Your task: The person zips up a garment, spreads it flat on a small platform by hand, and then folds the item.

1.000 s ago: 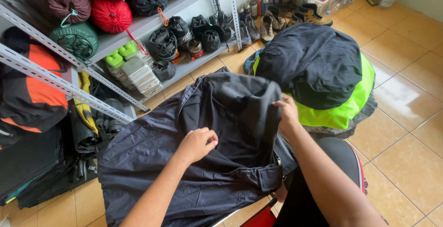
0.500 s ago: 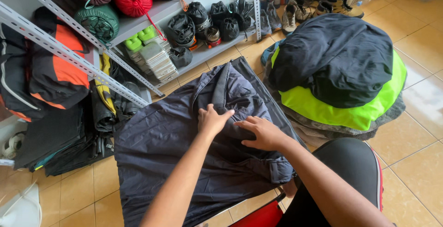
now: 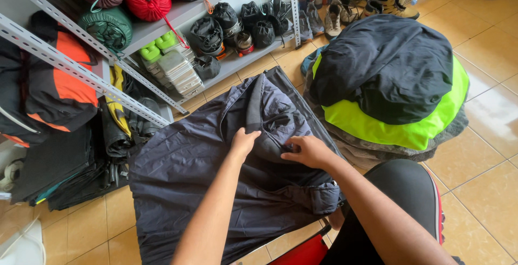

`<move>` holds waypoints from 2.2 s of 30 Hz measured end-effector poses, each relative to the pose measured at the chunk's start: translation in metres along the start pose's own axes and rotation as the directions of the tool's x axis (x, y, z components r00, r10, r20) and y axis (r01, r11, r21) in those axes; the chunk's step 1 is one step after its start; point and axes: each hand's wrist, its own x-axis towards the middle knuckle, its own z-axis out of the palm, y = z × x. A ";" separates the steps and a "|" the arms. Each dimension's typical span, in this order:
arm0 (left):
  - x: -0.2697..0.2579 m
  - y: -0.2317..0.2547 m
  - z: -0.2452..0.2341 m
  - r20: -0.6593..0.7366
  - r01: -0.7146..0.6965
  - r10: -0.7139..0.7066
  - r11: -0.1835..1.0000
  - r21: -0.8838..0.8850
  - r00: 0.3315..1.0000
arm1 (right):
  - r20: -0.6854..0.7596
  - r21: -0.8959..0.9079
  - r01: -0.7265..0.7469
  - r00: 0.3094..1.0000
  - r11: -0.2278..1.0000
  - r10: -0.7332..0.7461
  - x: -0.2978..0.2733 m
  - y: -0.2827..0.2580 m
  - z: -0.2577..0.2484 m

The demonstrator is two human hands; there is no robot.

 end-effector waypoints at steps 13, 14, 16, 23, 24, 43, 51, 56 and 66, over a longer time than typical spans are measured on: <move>-0.079 0.054 -0.014 -0.088 -0.153 0.153 0.988 0.009 0.984 | 0.010 -0.034 -0.075 0.997 0.997 0.076 0.000 0.035 -0.022; -0.085 0.059 -0.013 -0.189 -0.198 0.229 0.966 0.167 0.955 | 0.022 -0.067 -0.050 0.998 0.996 0.051 -0.002 0.028 -0.024; -0.086 0.065 -0.008 -0.272 -0.221 0.315 0.919 0.325 0.909 | 0.036 -0.098 -0.026 0.999 0.995 0.030 -0.006 0.015 -0.025; -0.086 0.089 0.003 -0.161 -0.069 0.176 0.854 0.516 0.971 | 0.150 0.062 0.212 0.964 0.975 -0.219 -0.013 -0.015 -0.020; -0.077 0.083 0.008 -0.125 -0.055 0.151 0.823 0.565 0.981 | 0.168 0.088 0.232 0.955 0.969 -0.244 -0.014 -0.017 -0.020; -0.019 0.052 0.017 0.220 0.220 -0.020 0.147 -0.964 0.975 | -0.014 -0.237 -0.190 0.981 0.953 0.192 -0.004 0.014 -0.021; 0.050 -0.021 0.017 -0.275 0.038 -0.018 0.997 0.066 0.961 | -0.015 -0.395 -0.258 0.961 0.881 0.275 0.001 0.026 -0.026; 0.006 0.024 0.004 -0.207 0.047 -0.117 0.947 -0.317 0.971 | -0.132 -0.492 -0.047 0.991 0.869 -0.021 -0.003 0.010 -0.017; 0.096 -0.018 0.001 -0.245 0.001 0.019 0.997 0.083 0.969 | 0.024 -0.597 0.370 0.895 0.712 -0.445 0.031 0.043 0.081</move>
